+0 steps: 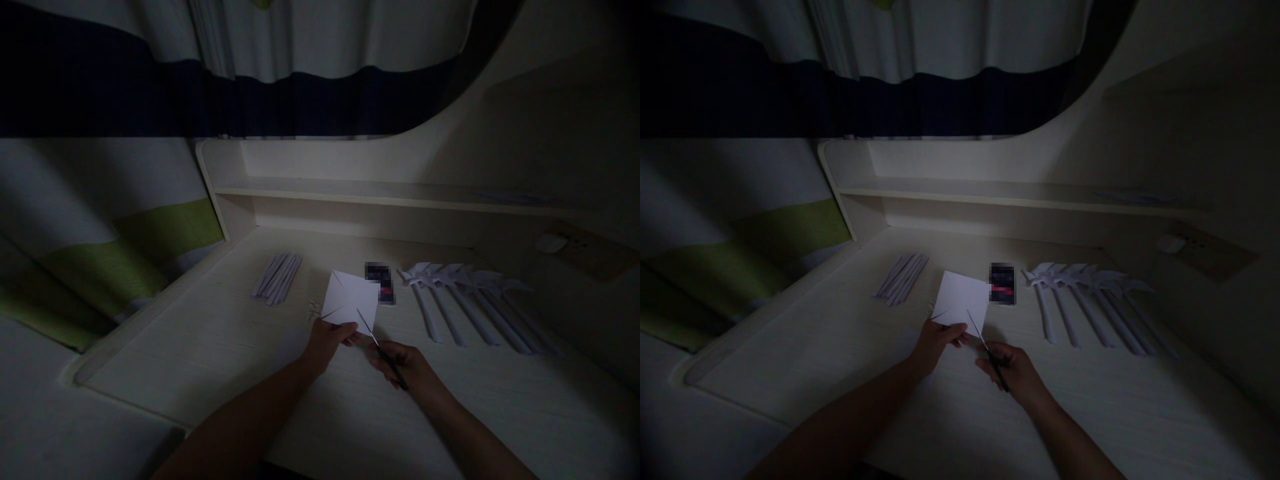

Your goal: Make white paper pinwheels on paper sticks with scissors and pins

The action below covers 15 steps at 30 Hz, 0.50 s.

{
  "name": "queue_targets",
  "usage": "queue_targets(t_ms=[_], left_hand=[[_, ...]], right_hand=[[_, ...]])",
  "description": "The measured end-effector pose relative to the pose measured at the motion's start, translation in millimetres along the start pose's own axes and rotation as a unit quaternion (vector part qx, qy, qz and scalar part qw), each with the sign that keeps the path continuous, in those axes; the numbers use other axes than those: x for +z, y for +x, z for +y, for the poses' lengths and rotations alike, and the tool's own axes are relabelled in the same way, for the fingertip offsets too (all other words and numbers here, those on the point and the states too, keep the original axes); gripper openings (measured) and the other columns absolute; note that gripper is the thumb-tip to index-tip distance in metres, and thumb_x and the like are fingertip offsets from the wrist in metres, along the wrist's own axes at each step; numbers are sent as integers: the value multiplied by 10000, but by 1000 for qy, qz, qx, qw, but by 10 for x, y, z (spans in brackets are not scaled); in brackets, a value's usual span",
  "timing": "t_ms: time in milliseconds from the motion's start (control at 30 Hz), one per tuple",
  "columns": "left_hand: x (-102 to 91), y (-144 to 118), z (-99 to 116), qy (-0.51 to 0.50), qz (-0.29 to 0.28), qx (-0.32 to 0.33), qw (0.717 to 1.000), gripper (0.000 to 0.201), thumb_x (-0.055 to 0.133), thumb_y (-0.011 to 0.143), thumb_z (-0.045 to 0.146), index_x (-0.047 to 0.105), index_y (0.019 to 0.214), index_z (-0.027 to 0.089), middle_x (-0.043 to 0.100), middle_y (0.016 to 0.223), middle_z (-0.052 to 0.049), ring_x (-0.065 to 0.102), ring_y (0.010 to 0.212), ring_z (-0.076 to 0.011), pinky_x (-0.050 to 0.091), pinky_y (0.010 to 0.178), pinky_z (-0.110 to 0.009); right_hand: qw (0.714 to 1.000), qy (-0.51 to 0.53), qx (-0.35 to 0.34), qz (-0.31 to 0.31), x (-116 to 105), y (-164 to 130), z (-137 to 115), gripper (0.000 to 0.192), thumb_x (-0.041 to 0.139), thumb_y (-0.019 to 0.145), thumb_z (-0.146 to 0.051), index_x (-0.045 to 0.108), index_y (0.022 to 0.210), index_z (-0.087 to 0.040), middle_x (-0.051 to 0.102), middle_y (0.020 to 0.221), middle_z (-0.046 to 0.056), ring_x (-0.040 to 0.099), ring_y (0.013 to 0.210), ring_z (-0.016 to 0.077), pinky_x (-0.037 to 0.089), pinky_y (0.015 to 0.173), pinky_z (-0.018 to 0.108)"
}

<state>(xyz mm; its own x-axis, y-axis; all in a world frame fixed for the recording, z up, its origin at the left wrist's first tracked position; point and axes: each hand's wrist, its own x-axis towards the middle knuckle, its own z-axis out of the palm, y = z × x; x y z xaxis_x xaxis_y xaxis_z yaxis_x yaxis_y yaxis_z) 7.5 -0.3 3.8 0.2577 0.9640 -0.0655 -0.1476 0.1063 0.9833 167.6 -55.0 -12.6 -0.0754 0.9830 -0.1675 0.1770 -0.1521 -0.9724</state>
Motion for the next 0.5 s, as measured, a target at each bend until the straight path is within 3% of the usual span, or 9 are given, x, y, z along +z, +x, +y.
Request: queue_targets(t_ms=[500], left_hand=[[9, -10, 12, -2, -12, 1, 1000, 226, 631, 614, 320, 652, 633, 95, 652, 591, -79, 584, 517, -157, 418, 458, -228]], right_hand=[[1000, -2, -6, -7, 6, -13, -75, 306, 637, 588, -405, 583, 746, -149, 405, 385, -83, 334, 321, 55, 269, 325, 192]])
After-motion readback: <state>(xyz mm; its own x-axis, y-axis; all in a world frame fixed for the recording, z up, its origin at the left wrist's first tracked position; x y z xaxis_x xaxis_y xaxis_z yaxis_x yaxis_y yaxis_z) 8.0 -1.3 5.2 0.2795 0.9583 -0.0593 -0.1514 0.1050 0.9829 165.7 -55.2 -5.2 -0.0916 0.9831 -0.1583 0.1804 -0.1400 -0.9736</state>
